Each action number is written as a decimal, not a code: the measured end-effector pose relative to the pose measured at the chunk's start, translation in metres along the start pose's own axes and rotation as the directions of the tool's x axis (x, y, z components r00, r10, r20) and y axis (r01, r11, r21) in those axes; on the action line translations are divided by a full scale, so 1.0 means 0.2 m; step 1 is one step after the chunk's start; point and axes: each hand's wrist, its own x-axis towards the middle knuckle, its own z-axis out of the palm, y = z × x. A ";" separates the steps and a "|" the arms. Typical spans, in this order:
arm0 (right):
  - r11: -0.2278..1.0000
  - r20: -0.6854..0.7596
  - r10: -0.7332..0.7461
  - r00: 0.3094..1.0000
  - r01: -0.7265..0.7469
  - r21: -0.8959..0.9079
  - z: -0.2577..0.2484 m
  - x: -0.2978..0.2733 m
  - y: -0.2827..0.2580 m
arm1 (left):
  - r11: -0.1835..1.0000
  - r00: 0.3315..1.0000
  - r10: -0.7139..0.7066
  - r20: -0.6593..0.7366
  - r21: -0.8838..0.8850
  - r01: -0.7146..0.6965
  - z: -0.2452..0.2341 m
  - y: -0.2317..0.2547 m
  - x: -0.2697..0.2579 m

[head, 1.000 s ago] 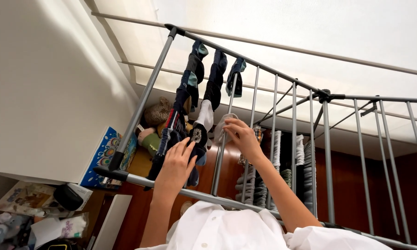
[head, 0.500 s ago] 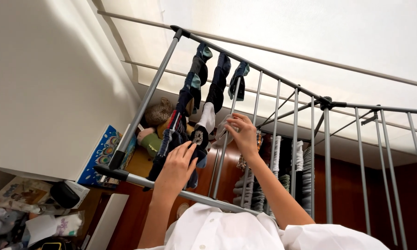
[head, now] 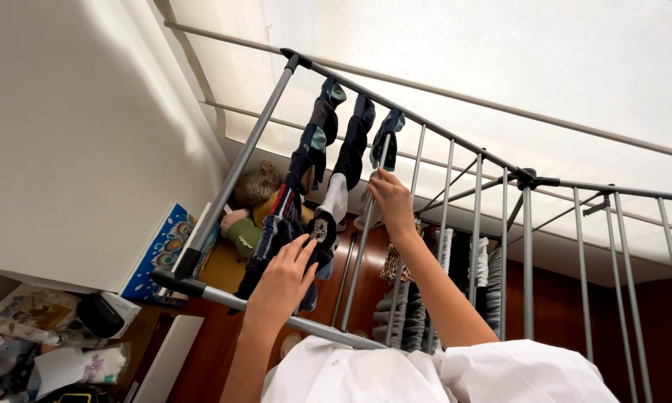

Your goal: Picking socks from a laundry basket and hanging them on a drying rack.

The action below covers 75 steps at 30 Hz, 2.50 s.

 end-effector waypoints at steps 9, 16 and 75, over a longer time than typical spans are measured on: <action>0.989 -0.030 -0.110 0.993 0.107 -0.098 0.07 0.18 0.13 | 1.000 1.000 -0.014 0.021 -0.004 0.014 0.01 0.00 0.00; 0.992 -0.028 -0.068 0.997 0.064 -0.109 0.10 0.32 0.18 | 1.000 1.000 -0.009 0.006 -0.001 0.009 0.01 -0.01 0.00; 0.779 0.031 0.582 0.812 -0.568 0.267 -0.53 -0.94 -0.42 | 0.973 0.972 0.231 0.049 0.009 -0.232 -0.02 -0.05 -0.03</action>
